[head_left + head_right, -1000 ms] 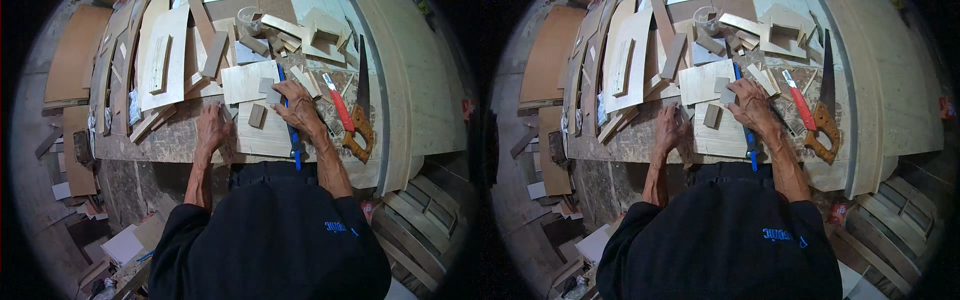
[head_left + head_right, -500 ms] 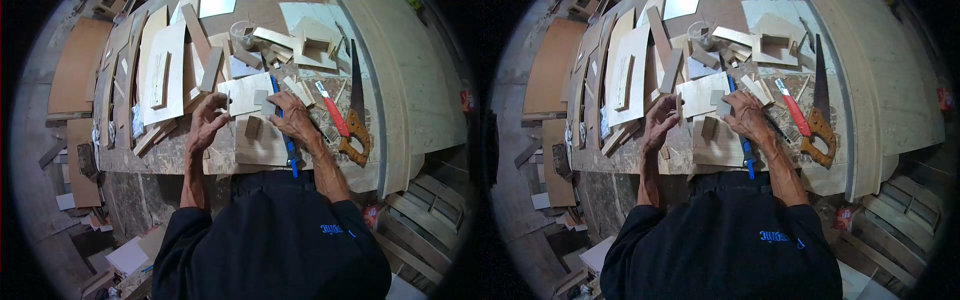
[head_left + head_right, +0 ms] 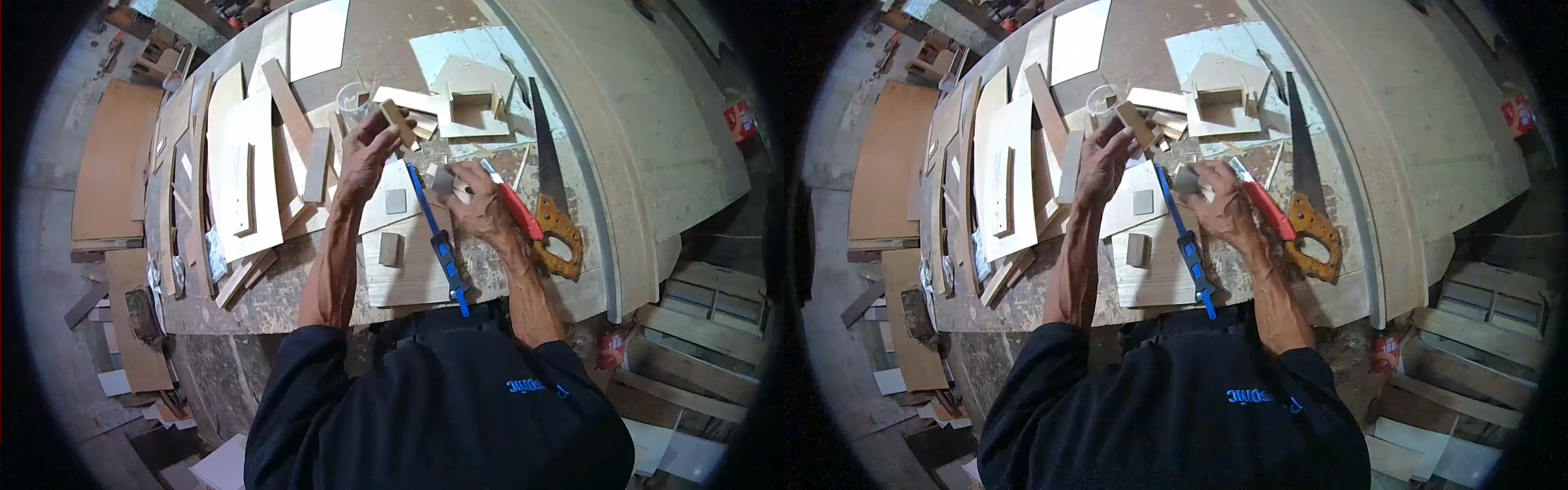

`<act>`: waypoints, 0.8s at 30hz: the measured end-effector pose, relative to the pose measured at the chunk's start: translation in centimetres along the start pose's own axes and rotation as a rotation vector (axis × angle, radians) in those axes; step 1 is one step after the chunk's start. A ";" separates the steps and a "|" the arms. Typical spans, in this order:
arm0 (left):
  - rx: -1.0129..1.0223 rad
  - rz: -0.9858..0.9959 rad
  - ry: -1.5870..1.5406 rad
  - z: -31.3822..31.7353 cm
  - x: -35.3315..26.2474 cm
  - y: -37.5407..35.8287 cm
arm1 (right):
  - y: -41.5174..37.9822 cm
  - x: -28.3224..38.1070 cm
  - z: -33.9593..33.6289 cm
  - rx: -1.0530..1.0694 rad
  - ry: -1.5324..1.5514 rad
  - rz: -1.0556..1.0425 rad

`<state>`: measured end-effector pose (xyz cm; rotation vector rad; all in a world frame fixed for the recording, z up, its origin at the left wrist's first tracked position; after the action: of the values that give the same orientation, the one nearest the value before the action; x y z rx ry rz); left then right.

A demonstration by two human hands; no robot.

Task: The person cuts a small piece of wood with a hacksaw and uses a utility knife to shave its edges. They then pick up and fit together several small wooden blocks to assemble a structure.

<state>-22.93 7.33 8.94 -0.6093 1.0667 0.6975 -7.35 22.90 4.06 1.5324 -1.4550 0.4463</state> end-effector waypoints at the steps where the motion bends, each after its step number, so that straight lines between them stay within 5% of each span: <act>1: 0.000 0.020 0.093 0.6 -0.4 0.6 | 0.2 -0.8 -0.9 -0.010 0.028 0.038; 6: 0.043 0.182 0.444 2.7 -1.9 5.9 | 2.6 -2.0 -4.9 -0.073 0.159 0.225; 24: 0.161 0.202 0.681 4.8 0.0 11.6 | 7.0 -4.9 -11.4 -0.222 0.022 0.107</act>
<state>-29.06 18.33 9.36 -0.6183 1.8185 0.5774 -11.06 35.93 8.35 1.2749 -1.5205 0.3502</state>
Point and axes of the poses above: each hand's wrist, its own y-axis towards the middle knuckle, its own z-axis out of the palm, x = y × z, the point moved 3 cm from there along y, towards the middle knuckle, and after that the axes turned 9 degrees about -z, right-handed, at the moved point
